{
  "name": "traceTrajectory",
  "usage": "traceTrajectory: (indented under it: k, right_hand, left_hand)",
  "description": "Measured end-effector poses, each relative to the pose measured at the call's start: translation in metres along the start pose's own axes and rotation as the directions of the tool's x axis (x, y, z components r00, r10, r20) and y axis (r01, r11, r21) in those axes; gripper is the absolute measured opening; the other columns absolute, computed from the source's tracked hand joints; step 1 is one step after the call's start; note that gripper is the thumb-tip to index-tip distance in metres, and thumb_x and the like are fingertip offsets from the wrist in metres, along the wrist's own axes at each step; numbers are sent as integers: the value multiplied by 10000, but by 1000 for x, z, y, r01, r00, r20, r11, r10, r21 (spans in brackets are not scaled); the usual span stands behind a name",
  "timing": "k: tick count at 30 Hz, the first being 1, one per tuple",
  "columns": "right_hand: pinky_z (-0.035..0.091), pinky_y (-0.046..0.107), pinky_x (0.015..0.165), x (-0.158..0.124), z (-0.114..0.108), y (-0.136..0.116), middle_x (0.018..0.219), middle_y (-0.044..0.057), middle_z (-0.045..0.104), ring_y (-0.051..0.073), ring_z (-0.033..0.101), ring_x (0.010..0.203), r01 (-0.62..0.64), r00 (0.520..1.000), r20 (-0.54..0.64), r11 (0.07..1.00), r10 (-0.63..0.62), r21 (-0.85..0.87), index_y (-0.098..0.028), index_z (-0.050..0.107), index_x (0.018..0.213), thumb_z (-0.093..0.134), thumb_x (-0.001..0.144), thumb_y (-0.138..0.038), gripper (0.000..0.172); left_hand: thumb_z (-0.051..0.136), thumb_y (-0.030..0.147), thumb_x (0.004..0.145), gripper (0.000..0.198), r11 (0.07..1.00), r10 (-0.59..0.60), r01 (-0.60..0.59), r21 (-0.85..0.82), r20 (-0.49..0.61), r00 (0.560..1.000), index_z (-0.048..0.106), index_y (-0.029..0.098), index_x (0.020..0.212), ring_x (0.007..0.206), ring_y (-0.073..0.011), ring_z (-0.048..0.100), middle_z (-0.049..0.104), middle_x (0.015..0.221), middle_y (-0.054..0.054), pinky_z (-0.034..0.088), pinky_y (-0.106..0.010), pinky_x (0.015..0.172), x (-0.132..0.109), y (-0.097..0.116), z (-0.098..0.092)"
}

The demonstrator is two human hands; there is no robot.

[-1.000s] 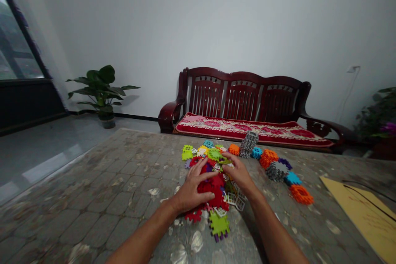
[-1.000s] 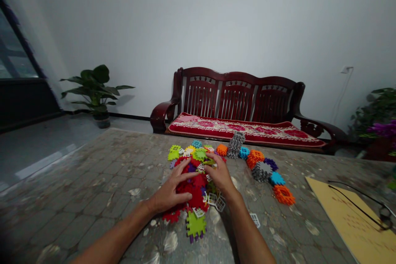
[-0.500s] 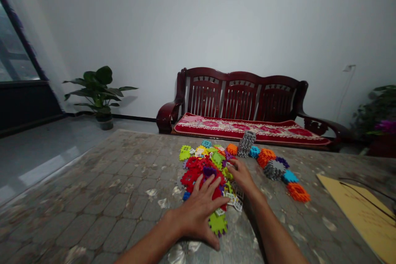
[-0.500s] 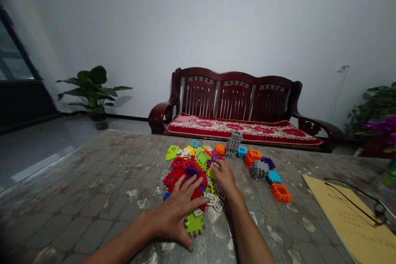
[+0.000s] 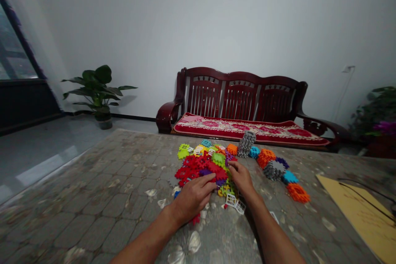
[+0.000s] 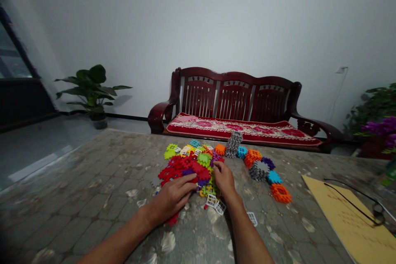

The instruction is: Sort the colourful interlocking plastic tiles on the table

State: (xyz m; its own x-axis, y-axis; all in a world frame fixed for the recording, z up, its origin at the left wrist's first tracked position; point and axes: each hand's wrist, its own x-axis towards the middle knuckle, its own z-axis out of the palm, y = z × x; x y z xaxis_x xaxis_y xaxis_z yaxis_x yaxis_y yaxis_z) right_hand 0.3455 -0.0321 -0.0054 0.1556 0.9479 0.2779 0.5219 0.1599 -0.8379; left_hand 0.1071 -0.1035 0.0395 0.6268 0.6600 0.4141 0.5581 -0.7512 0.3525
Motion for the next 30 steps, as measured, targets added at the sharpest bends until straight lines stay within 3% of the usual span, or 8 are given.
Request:
traceTrajectory:
  k: [4, 7, 11, 15, 18, 23, 26, 30]
  right_hand:
    - [489, 383, 917, 0, -1, 1, 1036, 71, 738, 243, 666, 988, -17, 1000, 4, 1000, 17, -11, -197, 721, 1021, 477, 784, -369, 381]
    - [485, 382, 923, -1, -1, 0, 1036, 76, 742, 245, 665, 991, -30, 1000, -10, 999, 30, -32, -184, 725, 1025, 479, 769, -367, 400]
    - [494, 372, 899, -2, -1, -4, 1010, 61, 747, 238, 671, 962, -36, 999, -39, 999, 36, -11, -206, 731, 1001, 490, 758, -370, 379]
    - [507, 366, 877, -3, -1, -8, 984, 61, 748, 233, 677, 933, -45, 996, -80, 997, 50, 63, -207, 731, 973, 496, 757, -378, 361]
    - [505, 366, 889, -4, 0, -9, 999, 70, 742, 231, 673, 947, -44, 992, -117, 995, 54, 91, -194, 722, 998, 500, 763, -386, 376]
    - [464, 382, 972, -4, 2, -4, 1120, 101, 703, 243, 630, 1060, 20, 991, -132, 999, -17, 26, -169, 694, 1092, 510, 790, -411, 428]
    - [442, 386, 1001, -3, 3, 0, 1167, 107, 683, 243, 610, 1097, 22, 992, -123, 1000, -21, 2, -168, 673, 1139, 495, 818, -427, 450]
    - [435, 380, 1009, -2, 3, 2, 1165, 100, 685, 238, 610, 1096, 20, 993, -117, 1000, -19, 1, -173, 672, 1139, 484, 829, -437, 448]
  left_hand:
    - [445, 85, 904, 347, 1000, 6, -11, -29, -153, 988, 641, 240, 1144, 1256, -163, 567, 588, 1384, -71, 475, -324, 1055, -1, -12, 2]
    - [448, 101, 915, 286, 998, -25, 4, -69, -310, 950, 663, 222, 1059, 1232, -161, 586, 617, 1341, -84, 492, -330, 1038, 0, -22, 2]
    - [478, 159, 909, 217, 970, -232, 161, -182, -501, 834, 684, 219, 940, 1189, -186, 612, 671, 1244, -77, 488, -387, 1043, 4, -31, 0]
    - [502, 213, 885, 197, 897, -440, 327, -296, -534, 722, 697, 222, 913, 1177, -212, 613, 680, 1214, -70, 468, -426, 1055, 7, -39, -2]
    - [476, 214, 883, 236, 867, -498, 416, -273, -485, 719, 701, 223, 953, 1220, -217, 579, 659, 1249, -71, 421, -434, 1092, 7, -44, -6]
    - [581, 376, 847, 340, 835, -538, 548, -57, -292, 790, 676, 237, 1142, 1298, -264, 502, 592, 1359, -92, 340, -466, 1129, 10, -37, -24]
    - [761, 517, 640, 831, 827, -554, 558, 71, -68, 830, 517, 254, 1389, 1434, -344, 315, 401, 1533, -144, 239, -529, 1160, 12, -22, -31]
    - [868, 496, 391, 1315, 844, -536, 498, 200, 260, 803, 248, 306, 1535, 1491, -411, 25, 69, 1639, -175, 81, -642, 1145, 12, 1, -30]
